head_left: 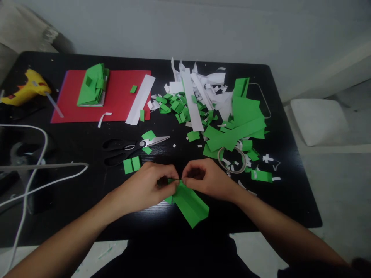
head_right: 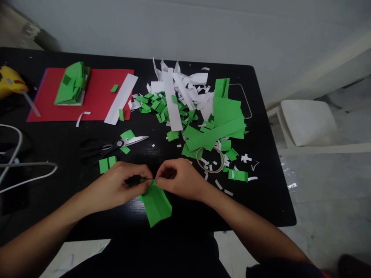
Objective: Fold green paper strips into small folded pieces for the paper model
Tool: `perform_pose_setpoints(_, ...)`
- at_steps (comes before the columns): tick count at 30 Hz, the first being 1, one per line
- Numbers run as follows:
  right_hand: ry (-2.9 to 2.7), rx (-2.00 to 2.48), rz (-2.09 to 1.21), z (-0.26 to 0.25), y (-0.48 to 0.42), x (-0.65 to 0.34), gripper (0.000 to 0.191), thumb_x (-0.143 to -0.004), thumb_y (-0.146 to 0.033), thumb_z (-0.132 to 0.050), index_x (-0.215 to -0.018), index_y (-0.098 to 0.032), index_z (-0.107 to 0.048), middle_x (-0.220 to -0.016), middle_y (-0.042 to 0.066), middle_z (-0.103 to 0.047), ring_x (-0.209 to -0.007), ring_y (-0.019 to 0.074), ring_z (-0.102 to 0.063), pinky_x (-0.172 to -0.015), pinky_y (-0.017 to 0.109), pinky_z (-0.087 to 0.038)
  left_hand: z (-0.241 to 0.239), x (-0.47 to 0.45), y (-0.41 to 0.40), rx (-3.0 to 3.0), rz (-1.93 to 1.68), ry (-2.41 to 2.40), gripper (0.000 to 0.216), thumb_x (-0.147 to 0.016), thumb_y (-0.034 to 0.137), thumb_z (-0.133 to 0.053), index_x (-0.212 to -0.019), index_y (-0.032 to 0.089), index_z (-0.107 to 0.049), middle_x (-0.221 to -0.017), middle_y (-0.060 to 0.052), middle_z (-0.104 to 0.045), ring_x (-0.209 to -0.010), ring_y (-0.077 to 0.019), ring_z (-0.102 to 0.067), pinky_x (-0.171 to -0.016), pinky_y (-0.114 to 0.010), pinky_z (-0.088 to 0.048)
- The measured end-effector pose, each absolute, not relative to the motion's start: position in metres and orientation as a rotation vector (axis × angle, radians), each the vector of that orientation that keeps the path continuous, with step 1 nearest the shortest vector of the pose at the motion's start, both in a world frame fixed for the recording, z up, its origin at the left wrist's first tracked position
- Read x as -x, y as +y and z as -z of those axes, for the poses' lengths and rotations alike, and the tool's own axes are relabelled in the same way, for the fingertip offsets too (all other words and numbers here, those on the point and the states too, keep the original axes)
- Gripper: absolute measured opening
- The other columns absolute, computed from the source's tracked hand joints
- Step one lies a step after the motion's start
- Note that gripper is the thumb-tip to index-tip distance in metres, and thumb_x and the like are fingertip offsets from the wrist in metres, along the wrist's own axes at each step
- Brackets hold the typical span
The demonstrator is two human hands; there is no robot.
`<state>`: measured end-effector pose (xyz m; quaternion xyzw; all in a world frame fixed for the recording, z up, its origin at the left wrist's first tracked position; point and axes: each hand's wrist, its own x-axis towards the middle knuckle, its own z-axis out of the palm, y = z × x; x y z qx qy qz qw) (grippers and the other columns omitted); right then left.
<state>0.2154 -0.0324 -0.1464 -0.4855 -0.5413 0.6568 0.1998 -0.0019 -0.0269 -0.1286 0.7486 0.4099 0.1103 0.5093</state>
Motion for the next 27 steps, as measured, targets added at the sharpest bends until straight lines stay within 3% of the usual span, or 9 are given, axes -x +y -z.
perform_pose_setpoints(22,-1.476,1.256,-1.880,0.1464,-0.0349,-0.2145,0.007,-0.076,-0.017,-0.074,-0.079,-0.017,-0.068,-0.073,-0.002,-0.067,-0.067,0.0118,-0.062,-0.062,0.023,-0.049,0.1301,0.0047,-0.0259,-1.864,-0.301,0.940,0.017,-0.095,0.015,-0.058,-0.089,0.020,-0.072,-0.066,0.006,-0.062,-0.056,-0.0068,-0.054,-0.054,-0.020,-0.038)
perform_pose_setpoints(27,-1.392,1.247,-1.795,0.1517,-0.0337,-0.2140,0.009,-0.076,-0.016,-0.074,-0.081,-0.018,-0.066,-0.076,-0.002,-0.067,-0.069,0.0120,-0.064,-0.066,0.025,-0.052,0.1339,0.0052,-0.0263,-1.946,-0.510,1.070,0.011,-0.098,0.022,-0.060,-0.103,0.020,-0.070,-0.085,0.002,-0.071,-0.070,-0.0101,-0.065,-0.061,-0.021,-0.048)
